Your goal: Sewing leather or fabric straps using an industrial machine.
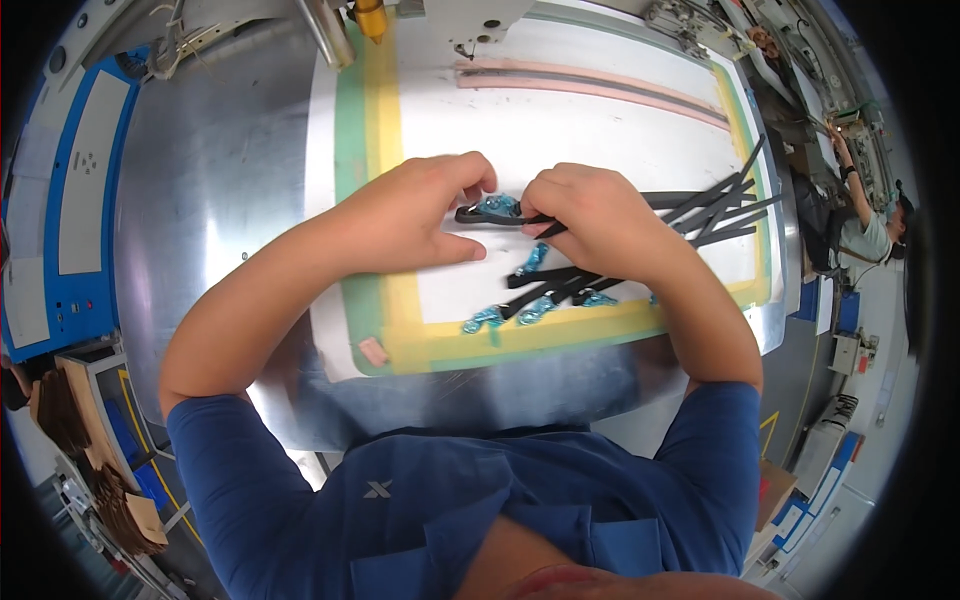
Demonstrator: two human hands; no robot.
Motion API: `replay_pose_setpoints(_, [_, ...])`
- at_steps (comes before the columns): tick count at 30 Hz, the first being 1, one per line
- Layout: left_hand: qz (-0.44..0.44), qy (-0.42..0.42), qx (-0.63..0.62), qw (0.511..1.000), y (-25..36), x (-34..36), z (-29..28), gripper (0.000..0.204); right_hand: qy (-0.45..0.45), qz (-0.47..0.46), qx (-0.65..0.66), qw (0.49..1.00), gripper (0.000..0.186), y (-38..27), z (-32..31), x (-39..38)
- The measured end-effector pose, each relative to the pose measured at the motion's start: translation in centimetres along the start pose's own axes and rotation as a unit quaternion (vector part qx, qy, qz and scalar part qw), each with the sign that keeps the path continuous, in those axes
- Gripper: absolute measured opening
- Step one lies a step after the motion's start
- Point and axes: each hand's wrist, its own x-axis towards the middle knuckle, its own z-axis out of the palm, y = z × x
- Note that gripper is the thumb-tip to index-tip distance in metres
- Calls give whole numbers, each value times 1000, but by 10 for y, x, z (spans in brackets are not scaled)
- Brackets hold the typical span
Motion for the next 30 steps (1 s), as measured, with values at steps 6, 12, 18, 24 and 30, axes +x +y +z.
replay_pose_setpoints(6, [35,-44,-6,998,-12,11,-25,28,18,-9,53,998,18,5,-17,22])
replay_pose_setpoints(12, [29,34,-4,999,-29,38,-45,30,53,7,-10,999,27,34,-45,46])
replay_pose_setpoints(18, [140,237,442,854,-68,64,-24,25,38,21,-208,977,17,71,-35,80])
replay_pose_setpoints(24, [103,243,462,847,-84,72,-21,39,56,64,-167,982,15,94,-17,93])
replay_pose_setpoints(30, [76,193,373,904,-80,78,-22,70,71,9,-53,996,21,108,-13,89])
